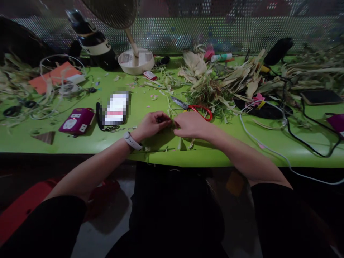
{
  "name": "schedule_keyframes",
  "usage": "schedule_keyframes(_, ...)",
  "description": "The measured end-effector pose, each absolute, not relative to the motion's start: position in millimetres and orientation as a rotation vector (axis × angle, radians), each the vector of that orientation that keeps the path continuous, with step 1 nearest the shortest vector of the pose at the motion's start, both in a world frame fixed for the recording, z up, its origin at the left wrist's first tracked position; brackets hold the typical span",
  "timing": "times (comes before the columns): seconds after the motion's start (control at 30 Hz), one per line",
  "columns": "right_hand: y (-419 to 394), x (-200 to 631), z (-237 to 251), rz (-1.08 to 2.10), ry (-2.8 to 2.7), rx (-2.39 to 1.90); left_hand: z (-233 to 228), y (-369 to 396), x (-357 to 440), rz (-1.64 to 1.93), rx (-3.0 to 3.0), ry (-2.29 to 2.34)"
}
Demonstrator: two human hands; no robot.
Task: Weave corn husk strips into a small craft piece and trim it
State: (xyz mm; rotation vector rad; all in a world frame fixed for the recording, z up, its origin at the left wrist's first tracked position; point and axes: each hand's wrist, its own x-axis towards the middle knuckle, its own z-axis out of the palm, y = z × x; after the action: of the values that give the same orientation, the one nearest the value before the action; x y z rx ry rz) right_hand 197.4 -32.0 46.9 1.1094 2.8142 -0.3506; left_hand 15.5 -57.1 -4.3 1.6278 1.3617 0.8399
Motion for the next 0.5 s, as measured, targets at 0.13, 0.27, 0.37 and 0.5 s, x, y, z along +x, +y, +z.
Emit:
schedule_keyframes(0.13, -33.9, 192.9, 41.5, -0.308, 2.834, 1.132, -8.3, -55.5, 14.2, 0.851, 1.660, 1.330)
schedule_keyframes(0.27, -33.4, 192.5, 36.9, -0.264, 2.870, 1.105, -7.8, -55.8, 14.4, 0.854, 1.641, 1.330)
schedule_keyframes(0.37, -30.6, 193.2, 34.8, -0.293, 2.887, 1.114, -2.0, -58.8, 14.7, 0.898, 1.627, 1.361)
schedule_keyframes(0.5, -24.9, 194.7, 37.2, -0.578, 2.869, 1.135, 10.3, -67.6, 13.2, 0.967, 1.681, 1.373)
